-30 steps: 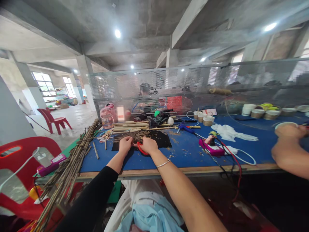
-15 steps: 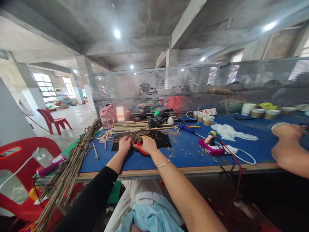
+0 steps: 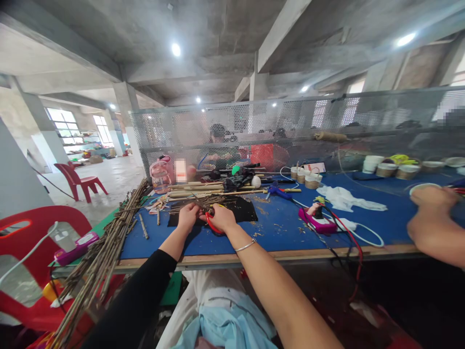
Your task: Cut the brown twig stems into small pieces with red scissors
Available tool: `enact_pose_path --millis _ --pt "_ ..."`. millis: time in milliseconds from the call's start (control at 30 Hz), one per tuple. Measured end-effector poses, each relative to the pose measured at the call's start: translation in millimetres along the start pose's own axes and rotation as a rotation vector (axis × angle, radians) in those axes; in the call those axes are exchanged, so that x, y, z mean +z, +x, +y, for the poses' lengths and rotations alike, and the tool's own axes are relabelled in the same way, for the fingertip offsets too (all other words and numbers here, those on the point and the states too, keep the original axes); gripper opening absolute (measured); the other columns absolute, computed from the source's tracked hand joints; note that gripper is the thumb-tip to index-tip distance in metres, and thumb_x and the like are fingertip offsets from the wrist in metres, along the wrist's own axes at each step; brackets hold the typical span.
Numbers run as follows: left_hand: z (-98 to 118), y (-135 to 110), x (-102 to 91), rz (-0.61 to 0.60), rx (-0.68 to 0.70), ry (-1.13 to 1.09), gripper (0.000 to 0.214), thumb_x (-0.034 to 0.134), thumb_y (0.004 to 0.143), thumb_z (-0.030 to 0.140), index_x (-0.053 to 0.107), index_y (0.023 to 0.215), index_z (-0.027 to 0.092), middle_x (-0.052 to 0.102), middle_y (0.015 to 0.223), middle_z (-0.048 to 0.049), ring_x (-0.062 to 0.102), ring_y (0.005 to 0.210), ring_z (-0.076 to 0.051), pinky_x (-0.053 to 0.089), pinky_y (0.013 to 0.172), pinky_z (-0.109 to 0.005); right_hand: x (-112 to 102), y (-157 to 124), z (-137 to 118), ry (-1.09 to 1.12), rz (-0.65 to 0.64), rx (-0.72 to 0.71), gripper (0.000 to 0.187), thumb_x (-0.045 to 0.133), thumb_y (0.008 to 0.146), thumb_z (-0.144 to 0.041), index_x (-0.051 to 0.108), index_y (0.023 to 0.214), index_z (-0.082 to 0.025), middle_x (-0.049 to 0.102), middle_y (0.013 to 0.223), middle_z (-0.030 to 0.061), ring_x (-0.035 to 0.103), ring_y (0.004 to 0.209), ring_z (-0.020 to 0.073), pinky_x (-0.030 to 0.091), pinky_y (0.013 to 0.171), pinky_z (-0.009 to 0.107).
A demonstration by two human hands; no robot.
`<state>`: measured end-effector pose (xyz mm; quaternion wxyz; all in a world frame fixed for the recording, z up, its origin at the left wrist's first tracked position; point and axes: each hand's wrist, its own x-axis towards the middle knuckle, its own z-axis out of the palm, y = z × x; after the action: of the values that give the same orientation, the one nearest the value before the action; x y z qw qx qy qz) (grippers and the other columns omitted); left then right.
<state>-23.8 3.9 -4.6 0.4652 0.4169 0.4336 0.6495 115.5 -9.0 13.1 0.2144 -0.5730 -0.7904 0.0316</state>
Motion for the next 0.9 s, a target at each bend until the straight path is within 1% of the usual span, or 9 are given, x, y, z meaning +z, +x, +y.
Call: enact_pose_path --millis 167,433,567,633,733,800,833,867,900 --pt "-2 1 -0.9 0.036 -0.006 0.026 0.012 0.058 0.065 0.024 0.058 0.063 0.013 0.052 0.053 0.0018 0.049 0.049 -0.008 0.045 0.055 -0.021 -2 0 -1 -0.015 -0.027 0.025 0.056 0.044 0.069 -0.072 0.056 0.09 -0.021 0.066 0.092 0.0083 0.062 0.086 0.0232 0.04 0.066 0.027" --pt "-5 2 -4.5 0.085 0.006 0.219 0.012 0.054 0.067 0.024 0.056 0.06 0.014 0.052 0.052 0.0023 0.05 0.045 -0.008 0.046 0.051 -0.021 -4 1 0 -0.058 -0.084 0.046 0.06 0.042 0.069 -0.073 0.058 0.09 -0.019 0.066 0.093 0.0111 0.061 0.088 0.025 0.041 0.069 0.028" --pt "-6 0 -4.2 0.113 0.003 0.368 0.013 0.058 0.067 0.027 0.06 0.066 0.014 0.055 0.053 0.0007 0.052 0.046 -0.009 0.044 0.048 -0.02 -4 1 1 -0.06 -0.062 0.075 0.061 0.042 0.069 -0.073 0.058 0.092 -0.019 0.065 0.093 0.0122 0.061 0.089 0.0248 0.041 0.071 0.029" --pt "-3 1 -3.6 0.097 -0.003 0.466 0.015 0.062 0.066 0.028 0.061 0.067 0.013 0.056 0.053 -0.0001 0.052 0.046 -0.009 0.043 0.046 -0.019 -6 4 4 -0.03 -0.059 0.095 0.061 0.043 0.068 -0.073 0.059 0.092 -0.019 0.065 0.093 0.0116 0.061 0.088 0.0241 0.041 0.07 0.028" --pt "9 14 -6.1 0.041 0.021 0.597 0.016 0.061 0.068 0.027 0.062 0.073 0.012 0.058 0.055 -0.0008 0.052 0.046 -0.009 0.042 0.047 -0.019 -13 17 13 0.056 -0.123 0.087 0.059 0.043 0.067 -0.074 0.061 0.083 -0.02 0.065 0.085 0.0089 0.061 0.078 0.0221 0.041 0.064 0.027" --pt "25 29 -11.4 0.042 0.038 0.727 0.018 0.059 0.069 0.023 0.063 0.083 0.012 0.063 0.064 -0.0025 0.054 0.05 -0.01 0.043 0.05 -0.02 -18 30 21 0.133 -0.19 -0.003 0.058 0.041 0.068 -0.074 0.061 0.068 -0.019 0.062 0.069 0.0055 0.058 0.066 0.0193 0.039 0.059 0.026" --pt "33 37 -15.0 0.017 0.047 0.833 0.02 0.06 0.068 0.021 0.064 0.085 0.012 0.065 0.069 -0.0038 0.056 0.054 -0.011 0.044 0.053 -0.021 -21 36 25 0.176 -0.193 -0.054 0.06 0.038 0.069 -0.074 0.058 0.061 -0.019 0.057 0.06 0.0034 0.054 0.06 0.0175 0.038 0.056 0.025" --pt "41 46 -18.9 -0.023 0.088 0.968 0.019 0.06 0.067 0.02 0.065 0.084 0.012 0.066 0.073 -0.0049 0.058 0.06 -0.012 0.044 0.058 -0.021 -23 42 30 0.223 -0.193 -0.096 0.061 0.035 0.07 -0.074 0.055 0.057 -0.019 0.052 0.053 0.0013 0.051 0.055 0.0156 0.036 0.054 0.025" --pt "49 55 -22.9 -0.086 0.134 1.121 0.018 0.061 0.066 0.019 0.067 0.082 0.013 0.067 0.077 -0.0059 0.059 0.067 -0.014 0.044 0.063 -0.022 -25 48 35 0.265 -0.174 -0.101 0.062 0.032 0.071 -0.075 0.051 0.054 -0.019 0.046 0.049 -0.0003 0.046 0.051 0.0138 0.035 0.052 0.024"
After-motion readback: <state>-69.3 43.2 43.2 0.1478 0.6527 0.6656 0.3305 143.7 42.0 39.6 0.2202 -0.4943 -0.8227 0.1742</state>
